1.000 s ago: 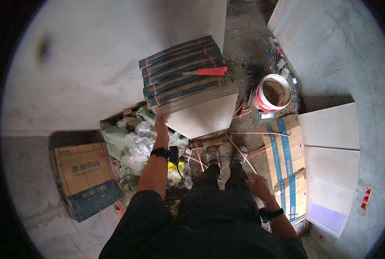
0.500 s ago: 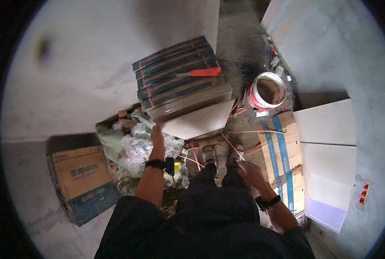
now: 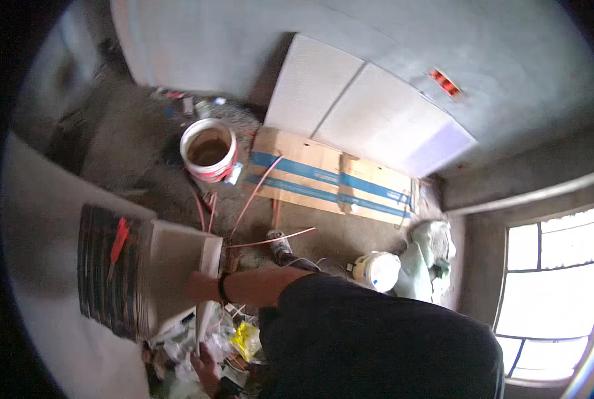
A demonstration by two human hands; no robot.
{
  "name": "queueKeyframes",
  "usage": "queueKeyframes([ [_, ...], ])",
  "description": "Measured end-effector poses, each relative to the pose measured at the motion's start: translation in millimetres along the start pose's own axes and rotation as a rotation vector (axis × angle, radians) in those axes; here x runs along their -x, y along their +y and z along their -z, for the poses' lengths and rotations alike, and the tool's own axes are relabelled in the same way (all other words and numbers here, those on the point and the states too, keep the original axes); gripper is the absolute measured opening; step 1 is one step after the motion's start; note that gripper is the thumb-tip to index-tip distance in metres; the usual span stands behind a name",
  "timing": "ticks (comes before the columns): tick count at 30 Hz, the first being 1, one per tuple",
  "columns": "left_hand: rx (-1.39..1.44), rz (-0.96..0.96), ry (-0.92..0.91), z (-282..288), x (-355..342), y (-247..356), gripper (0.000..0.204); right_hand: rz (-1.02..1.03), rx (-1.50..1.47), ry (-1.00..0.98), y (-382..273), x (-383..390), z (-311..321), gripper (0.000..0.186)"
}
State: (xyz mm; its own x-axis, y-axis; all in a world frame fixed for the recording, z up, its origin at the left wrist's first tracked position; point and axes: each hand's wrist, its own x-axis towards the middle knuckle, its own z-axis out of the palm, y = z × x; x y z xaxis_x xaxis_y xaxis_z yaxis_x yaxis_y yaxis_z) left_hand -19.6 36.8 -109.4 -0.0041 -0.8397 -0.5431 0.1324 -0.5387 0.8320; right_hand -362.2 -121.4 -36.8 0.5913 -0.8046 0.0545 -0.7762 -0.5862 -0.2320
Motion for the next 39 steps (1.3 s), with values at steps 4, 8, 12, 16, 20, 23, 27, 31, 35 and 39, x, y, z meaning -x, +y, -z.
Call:
queueKeyframes([
  [4,0.849,0.529,0.090,16,6,-25,0.040,0.140,0.028,-0.180,-1,7,-20,0.008],
  [8,0.643,0.386,0.074,7,8,-41,0.034,0.460,0.091,-0.176,15,32,1,0.013],
  [12,0.621,0.677,-0.060,-49,35,35,0.038,0.450,0.052,-0.056,40,91,63,0.013],
  [16,0.943,0.746,0.194,-159,114,146,0.031,0.435,0.083,0.037,60,165,143,0.008],
  [20,0.497,0.873,-0.150,-282,120,189,0.039,0.298,0.039,0.074,80,259,214,0.011],
  [23,-0.030,0.703,-0.448,-357,120,184,0.046,0.123,0.080,0.234,106,348,253,0.010],
  [27,-0.539,0.439,-0.757,-465,130,164,0.056,-0.104,-0.054,0.105,135,474,288,0.006],
  [31,-0.233,0.675,-0.683,-598,131,129,0.044,-0.355,-0.102,0.071,154,595,314,0.003],
  [35,-0.027,0.906,-0.831,-733,133,103,0.032,-0.650,-0.067,-0.088,160,687,336,0.004],
  [39,-0.166,0.913,-1.045,-855,147,82,0.041,-0.893,-0.090,-0.102,173,761,349,0.007],
])
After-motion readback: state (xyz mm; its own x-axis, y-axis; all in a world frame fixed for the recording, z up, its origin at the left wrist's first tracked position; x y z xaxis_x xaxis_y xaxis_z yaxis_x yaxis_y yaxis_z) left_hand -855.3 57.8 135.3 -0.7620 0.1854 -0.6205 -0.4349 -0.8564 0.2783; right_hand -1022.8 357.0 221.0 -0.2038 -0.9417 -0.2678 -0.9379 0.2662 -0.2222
